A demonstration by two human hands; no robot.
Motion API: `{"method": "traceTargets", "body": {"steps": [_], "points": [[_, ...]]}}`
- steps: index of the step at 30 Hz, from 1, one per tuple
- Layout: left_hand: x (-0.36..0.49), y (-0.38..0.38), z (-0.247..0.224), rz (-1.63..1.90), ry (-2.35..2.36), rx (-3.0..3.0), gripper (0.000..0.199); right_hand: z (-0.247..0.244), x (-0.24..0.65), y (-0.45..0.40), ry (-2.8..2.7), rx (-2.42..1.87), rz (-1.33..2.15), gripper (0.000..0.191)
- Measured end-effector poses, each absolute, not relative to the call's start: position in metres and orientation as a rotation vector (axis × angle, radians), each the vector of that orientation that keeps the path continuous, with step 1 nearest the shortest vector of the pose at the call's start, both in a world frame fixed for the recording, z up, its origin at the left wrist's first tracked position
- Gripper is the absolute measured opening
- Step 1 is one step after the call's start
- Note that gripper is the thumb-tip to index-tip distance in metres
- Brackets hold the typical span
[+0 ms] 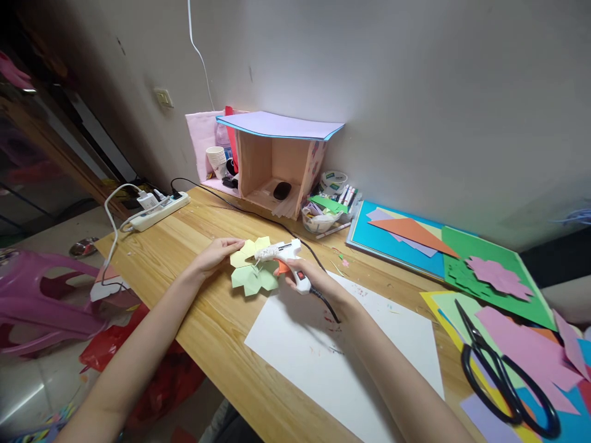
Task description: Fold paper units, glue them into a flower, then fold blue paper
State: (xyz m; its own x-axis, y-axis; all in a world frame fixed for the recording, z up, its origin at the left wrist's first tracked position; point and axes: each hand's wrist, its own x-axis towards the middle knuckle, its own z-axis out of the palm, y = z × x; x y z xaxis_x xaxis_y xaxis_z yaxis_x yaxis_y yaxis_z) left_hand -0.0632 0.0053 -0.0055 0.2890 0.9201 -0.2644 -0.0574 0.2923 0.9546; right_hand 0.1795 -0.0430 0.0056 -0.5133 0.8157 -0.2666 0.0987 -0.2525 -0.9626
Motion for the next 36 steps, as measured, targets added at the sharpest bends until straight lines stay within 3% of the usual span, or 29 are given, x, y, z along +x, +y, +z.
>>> {"method": "traceTargets", "body": {"steps": [36], "points": [[-0.066,0.009,-0.011,0.927,1.074,1.001,0.044,0.001,0.198,-0.033,-1.553,-1.121,1.83,0.044]]}}
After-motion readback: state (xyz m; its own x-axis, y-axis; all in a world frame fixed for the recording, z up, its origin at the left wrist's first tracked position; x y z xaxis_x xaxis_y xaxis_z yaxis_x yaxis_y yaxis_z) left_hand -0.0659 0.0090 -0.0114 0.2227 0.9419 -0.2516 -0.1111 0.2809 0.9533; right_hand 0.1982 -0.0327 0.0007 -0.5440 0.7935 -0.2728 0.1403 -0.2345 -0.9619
